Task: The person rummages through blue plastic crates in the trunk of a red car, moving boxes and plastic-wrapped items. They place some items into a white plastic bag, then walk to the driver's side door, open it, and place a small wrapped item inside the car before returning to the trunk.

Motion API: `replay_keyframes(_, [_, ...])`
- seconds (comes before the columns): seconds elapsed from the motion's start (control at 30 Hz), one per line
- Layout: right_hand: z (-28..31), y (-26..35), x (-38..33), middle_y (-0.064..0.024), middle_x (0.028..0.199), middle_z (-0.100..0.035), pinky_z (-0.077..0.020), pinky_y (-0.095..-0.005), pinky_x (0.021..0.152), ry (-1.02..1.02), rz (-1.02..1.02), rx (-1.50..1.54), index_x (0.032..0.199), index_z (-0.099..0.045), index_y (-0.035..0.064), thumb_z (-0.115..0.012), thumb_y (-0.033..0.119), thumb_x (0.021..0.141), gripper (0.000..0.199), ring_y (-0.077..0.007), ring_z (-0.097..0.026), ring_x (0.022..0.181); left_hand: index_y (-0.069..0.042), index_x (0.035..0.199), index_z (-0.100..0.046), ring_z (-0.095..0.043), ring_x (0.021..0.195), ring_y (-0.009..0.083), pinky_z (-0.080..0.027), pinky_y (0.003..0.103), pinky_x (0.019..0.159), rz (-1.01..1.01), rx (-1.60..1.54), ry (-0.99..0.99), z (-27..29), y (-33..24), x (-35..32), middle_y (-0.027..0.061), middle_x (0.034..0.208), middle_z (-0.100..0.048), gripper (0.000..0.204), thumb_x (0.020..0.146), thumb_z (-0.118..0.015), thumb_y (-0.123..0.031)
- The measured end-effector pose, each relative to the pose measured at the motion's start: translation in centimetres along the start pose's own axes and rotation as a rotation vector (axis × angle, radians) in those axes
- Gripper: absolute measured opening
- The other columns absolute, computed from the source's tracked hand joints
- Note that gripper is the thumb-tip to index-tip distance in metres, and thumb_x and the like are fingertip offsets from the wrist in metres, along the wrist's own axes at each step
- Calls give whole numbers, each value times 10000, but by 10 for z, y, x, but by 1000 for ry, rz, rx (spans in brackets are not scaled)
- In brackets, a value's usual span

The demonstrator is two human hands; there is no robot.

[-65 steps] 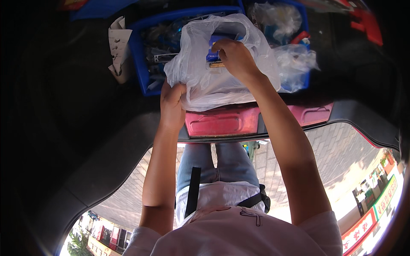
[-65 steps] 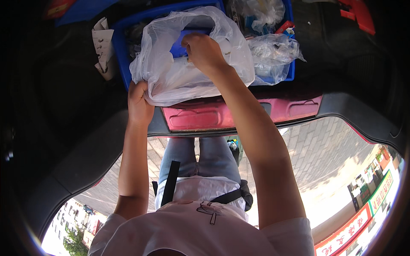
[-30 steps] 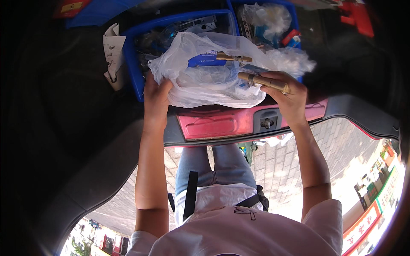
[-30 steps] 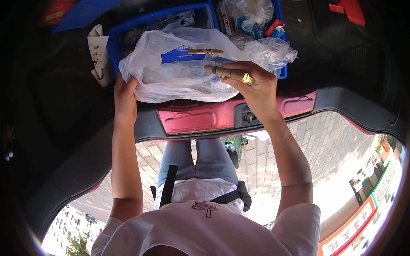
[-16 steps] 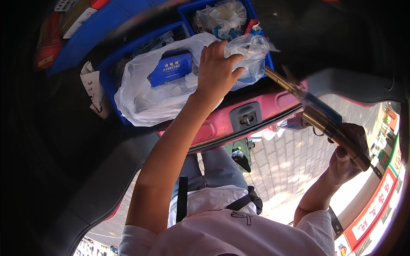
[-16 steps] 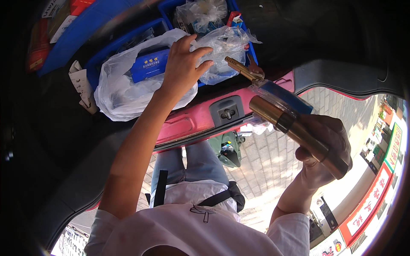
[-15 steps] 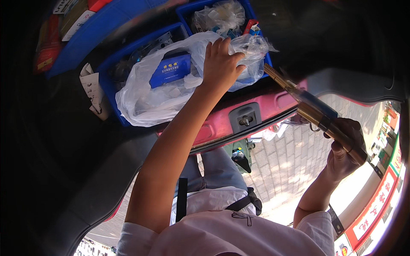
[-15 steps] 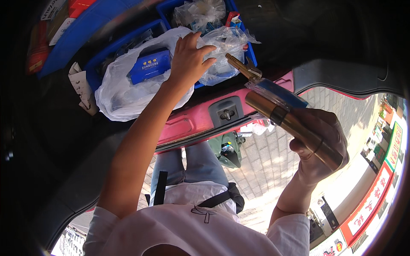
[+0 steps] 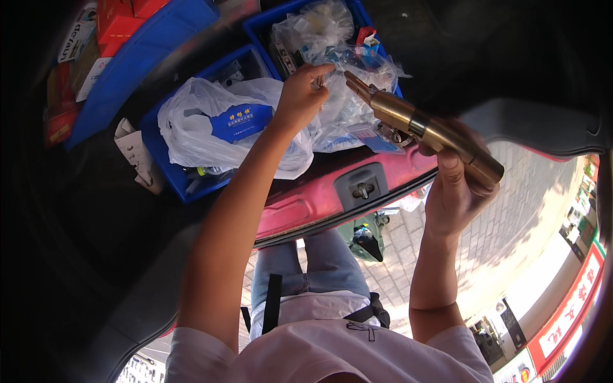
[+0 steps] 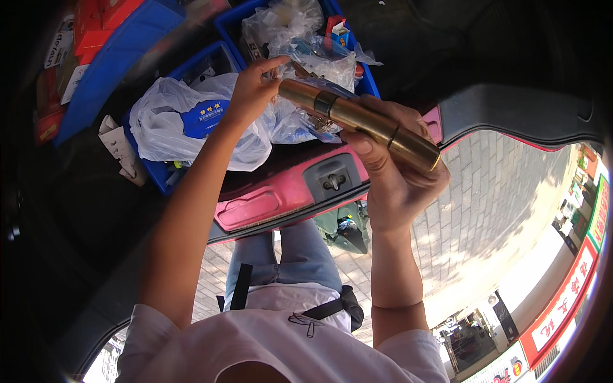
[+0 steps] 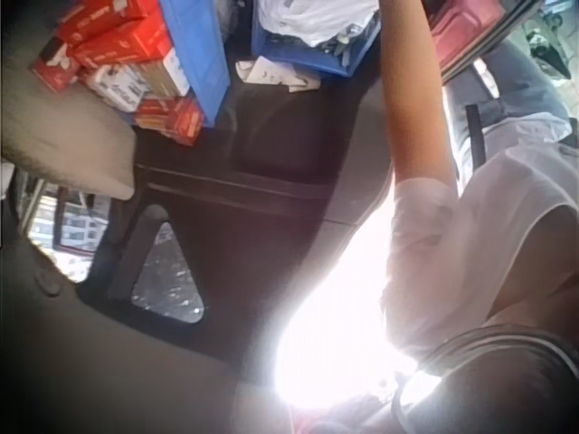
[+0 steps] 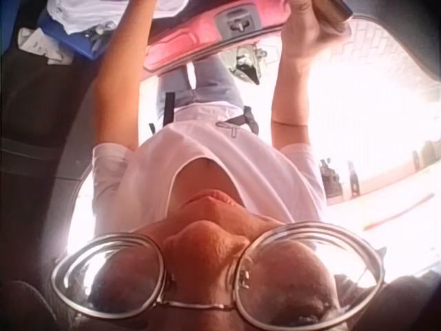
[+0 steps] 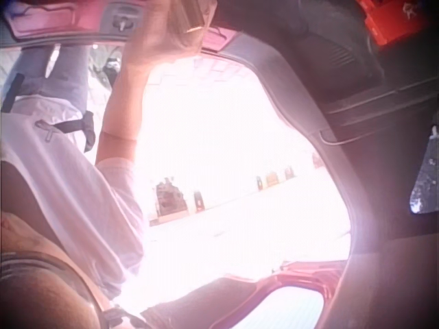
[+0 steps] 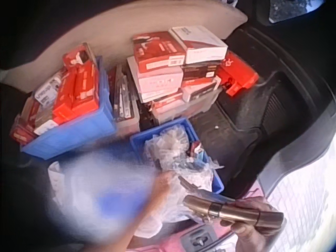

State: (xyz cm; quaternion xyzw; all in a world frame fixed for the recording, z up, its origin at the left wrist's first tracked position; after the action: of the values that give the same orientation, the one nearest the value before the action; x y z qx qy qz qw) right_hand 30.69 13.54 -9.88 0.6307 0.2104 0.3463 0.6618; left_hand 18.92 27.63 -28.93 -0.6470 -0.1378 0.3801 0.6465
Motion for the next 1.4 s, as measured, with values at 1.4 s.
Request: replay_keyframes(1.4, [-186, -60, -94, -169, 856, -633, -473, -312, 676, 941, -140, -183, 896, -609, -27, -458, -43, 755, 207, -276, -622, 742, -216, 1205, -509, -403, 1116, 286, -248, 554, 970, -197, 977, -772, 134, -46, -214, 67, 1267, -409, 532, 702, -670, -152])
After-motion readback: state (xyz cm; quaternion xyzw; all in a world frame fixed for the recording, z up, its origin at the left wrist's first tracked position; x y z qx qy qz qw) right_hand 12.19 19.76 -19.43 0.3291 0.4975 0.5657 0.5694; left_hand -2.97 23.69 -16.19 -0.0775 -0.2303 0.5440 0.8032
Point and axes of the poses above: each hand's wrist, its own x-axis towards the middle knuckle, its own z-axis out of the back of the hand, y = z × x, the point moved 3 cm from there along x, towards the middle knuckle
